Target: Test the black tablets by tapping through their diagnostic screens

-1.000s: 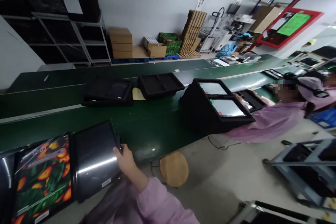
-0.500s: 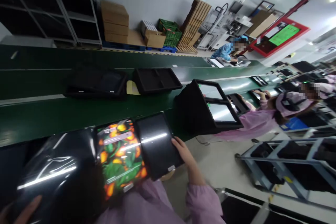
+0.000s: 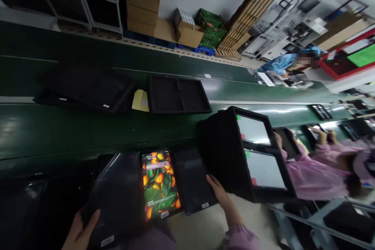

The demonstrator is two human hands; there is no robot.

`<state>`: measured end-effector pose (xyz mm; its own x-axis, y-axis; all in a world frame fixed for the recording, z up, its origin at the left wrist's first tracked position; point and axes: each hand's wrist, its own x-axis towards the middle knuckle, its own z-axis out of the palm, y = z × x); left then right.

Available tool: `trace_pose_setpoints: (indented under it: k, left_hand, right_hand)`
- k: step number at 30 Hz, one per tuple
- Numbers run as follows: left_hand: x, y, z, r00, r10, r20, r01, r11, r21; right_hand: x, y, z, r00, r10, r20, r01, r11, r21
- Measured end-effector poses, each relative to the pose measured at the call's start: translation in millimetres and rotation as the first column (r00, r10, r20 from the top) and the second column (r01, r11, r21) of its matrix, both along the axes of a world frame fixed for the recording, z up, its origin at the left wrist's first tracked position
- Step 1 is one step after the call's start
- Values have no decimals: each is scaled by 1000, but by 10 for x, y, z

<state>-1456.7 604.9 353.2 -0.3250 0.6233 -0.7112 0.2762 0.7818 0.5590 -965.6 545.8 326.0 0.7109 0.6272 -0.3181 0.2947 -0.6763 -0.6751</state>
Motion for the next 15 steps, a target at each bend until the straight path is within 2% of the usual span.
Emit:
trace_pose_setpoints:
  k: [3, 5, 7, 9, 12, 15]
  left_hand:
    - [182, 104, -508, 998, -3, -69, 4, 1000, 11]
    - [320, 174, -860, 995, -19, -100, 22, 999, 29]
    - [460, 218, -1201, 985, -34, -169, 49, 995, 89]
    - [578, 215, -1497, 962, -23, -270, 70, 984, 166]
    - [660, 146, -1795, 939, -1, -343, 82, 972, 221]
    - [631, 93, -1929, 922, 36, -385, 62, 969, 240]
  right_hand:
    - [181, 304, -547, 994, 30, -102, -41, 993, -107]
    - [245, 418, -882, 993, 35, -110, -50, 989, -141]
    - [267, 458, -1160, 995, 50, -88, -63, 986, -156]
    - [264, 447, -1365, 995, 81, -50, -88, 986, -143]
    - [253, 433, -1561, 991, 135, 18, -134, 988, -73]
    - [291, 534, -1727, 979, 191, 75, -193, 981, 22]
